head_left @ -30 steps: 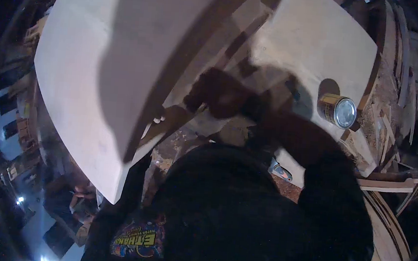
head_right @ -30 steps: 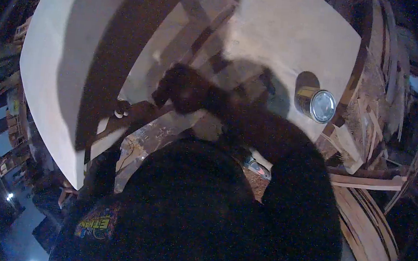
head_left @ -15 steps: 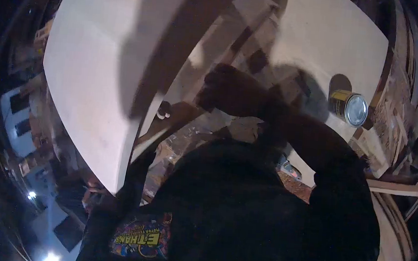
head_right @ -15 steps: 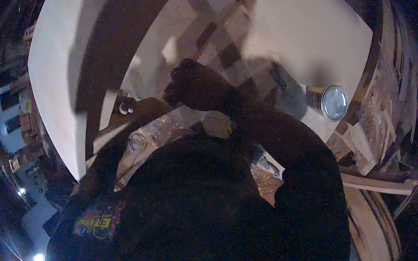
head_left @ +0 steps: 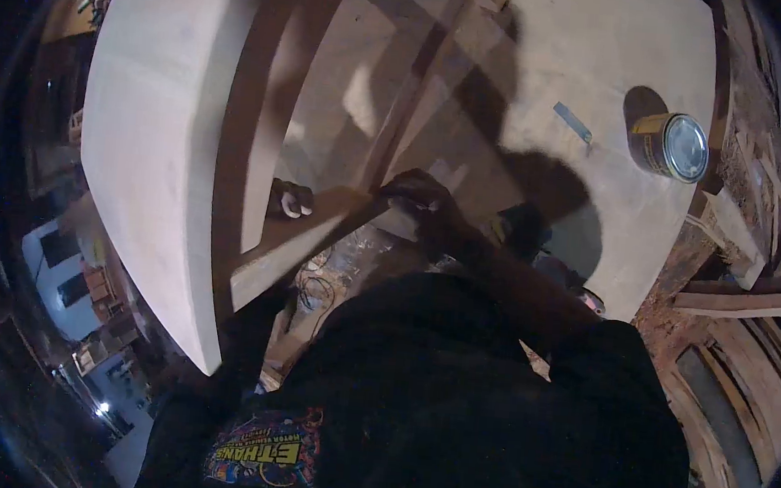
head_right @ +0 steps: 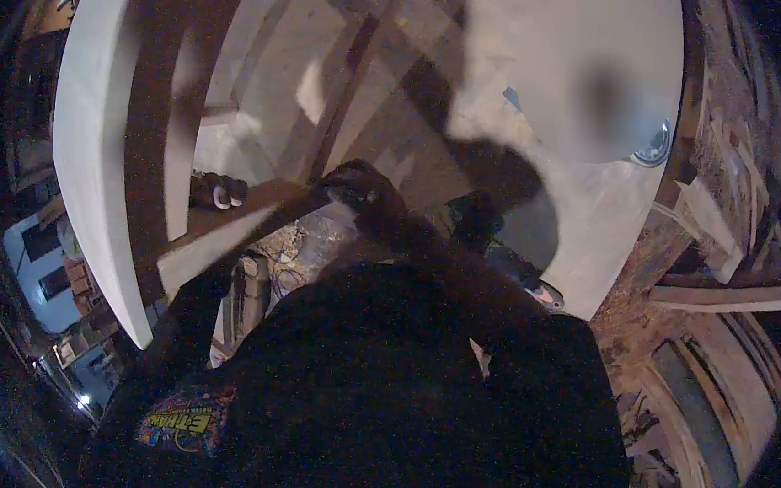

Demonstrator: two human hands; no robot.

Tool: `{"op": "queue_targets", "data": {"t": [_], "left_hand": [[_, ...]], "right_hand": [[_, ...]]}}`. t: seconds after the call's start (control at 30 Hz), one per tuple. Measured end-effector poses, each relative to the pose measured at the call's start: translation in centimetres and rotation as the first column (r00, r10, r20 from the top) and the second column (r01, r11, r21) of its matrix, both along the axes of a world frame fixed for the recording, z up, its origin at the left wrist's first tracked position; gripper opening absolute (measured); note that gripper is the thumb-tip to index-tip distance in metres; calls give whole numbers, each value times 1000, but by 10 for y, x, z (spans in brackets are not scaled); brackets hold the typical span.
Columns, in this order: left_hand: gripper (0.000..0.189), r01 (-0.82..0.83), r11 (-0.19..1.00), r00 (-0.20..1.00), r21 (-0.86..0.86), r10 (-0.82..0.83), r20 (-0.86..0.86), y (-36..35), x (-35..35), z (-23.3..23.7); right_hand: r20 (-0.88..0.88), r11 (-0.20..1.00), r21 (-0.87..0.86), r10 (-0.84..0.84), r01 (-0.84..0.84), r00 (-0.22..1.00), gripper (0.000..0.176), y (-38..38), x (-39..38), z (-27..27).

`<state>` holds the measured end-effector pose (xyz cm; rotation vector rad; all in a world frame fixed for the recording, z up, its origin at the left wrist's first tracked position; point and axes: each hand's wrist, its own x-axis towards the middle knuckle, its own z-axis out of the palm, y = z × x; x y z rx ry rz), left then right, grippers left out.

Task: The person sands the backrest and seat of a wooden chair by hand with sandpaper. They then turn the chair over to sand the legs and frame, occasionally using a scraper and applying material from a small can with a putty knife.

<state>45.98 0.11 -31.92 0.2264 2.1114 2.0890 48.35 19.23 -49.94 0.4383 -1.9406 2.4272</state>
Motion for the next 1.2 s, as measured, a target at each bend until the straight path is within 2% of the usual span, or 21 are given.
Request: {"op": "queue_targets", "data": {"t": [0.07,0.13,0.2,0.27,0.37,0.47,0.57,0.63,0.67,0.73,0.77,0.87,0.97,1.03,1.1,1.13,1.17,1.2], "left_hand": [[24,22,1000,1000,8,-22,-5,-3,-2,-2],[24,48,999,999,13,-48,-7,-5,-7,-3],[24,77,997,997,20,-77,-16,-8,-10,-4],[23,102,994,995,34,-102,-21,-10,-14,-5],[23,133,991,991,36,-132,-19,-17,-18,-6],[23,160,986,987,53,-159,-23,-18,-22,-9],[23,177,982,984,59,-176,-26,-20,-28,-10],[23,190,980,982,60,-188,-28,-21,-30,-11],[23,196,978,980,64,-195,-33,-21,-31,-13],[23,212,974,977,75,-209,-41,-21,-35,-13],[22,216,973,976,77,-214,-37,-22,-34,-13],[22,231,970,973,75,-229,-37,-23,-37,-16],[22,252,964,967,86,-249,-43,-22,-41,-17],[22,253,964,967,82,-251,-31,-24,-37,-17],[22,271,958,963,92,-268,-38,-22,-42,-15],[22,272,958,962,90,-269,-45,-22,-41,-15],[22,276,957,961,94,-272,-47,-23,-42,-15],[22,276,957,961,90,-273,-44,-23,-42,-15]], "right_hand": [[47,999,-31,7,-5,999,16,1,1,31],[-84,985,131,-98,109,992,15,-9,7,19],[-72,971,169,-160,171,984,15,-17,11,3],[99,983,86,-173,165,980,15,-19,8,-3],[165,978,22,-209,208,964,16,-34,22,13],[176,984,-2,-175,178,969,15,-25,10,13],[-41,969,160,-185,189,982,23,-18,12,40],[-228,907,332,-190,259,955,25,-20,8,4],[-328,857,413,-175,308,928,26,-15,1,3],[-417,887,312,-193,340,888,27,-12,-1,23],[-450,905,253,-203,342,870,27,-14,1,34],[-255,940,282,-121,193,959,30,-13,-4,-5],[-351,928,286,-131,239,927,31,-11,-4,7],[-202,738,663,14,126,979,29,-32,-1,-41],[-110,761,645,-6,76,994,26,-27,-1,-44],[-96,894,437,-65,101,993,25,-21,3,-21],[-65,973,196,-112,123,992,24,-18,2,-9],[-143,951,270,-114,150,983,24,-22,2,-13]]}}
